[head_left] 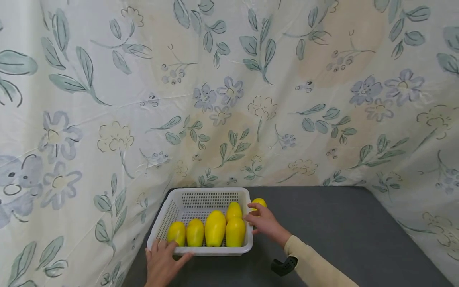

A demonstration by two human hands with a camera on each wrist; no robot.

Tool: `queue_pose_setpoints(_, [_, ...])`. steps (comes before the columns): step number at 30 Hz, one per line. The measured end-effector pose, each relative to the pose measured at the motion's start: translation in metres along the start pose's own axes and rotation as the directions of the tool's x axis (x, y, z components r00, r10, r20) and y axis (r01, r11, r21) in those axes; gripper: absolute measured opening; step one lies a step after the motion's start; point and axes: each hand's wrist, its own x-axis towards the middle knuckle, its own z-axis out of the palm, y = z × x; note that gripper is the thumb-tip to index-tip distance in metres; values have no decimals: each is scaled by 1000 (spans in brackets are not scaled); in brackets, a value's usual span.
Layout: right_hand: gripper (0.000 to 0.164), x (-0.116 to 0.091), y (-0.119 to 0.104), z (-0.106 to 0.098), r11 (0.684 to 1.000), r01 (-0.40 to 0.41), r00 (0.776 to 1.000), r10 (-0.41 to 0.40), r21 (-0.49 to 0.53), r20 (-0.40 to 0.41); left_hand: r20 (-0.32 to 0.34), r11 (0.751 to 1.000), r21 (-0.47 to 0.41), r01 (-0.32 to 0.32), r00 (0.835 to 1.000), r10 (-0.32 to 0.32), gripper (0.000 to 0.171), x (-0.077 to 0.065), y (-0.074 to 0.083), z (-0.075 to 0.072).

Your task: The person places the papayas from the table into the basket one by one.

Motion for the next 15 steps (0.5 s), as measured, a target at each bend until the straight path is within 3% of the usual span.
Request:
queue_pose_setpoints(6, [60,0,11,-29,1000,-10,998,10,-1,-58,18,1000,14,17,1000,-17,89,0,2,2])
queue_pose_setpoints(11, [58,-6,27,-71,999,-44,993,46,25,-112,31,1000,5,16,999,-16,92,2,2,4])
queue_pose_setpoints(15, [64,-16,41,-104,997,-37,994,43,66,-97,38,1000,-2,26,999,-26,98,4,-2,7])
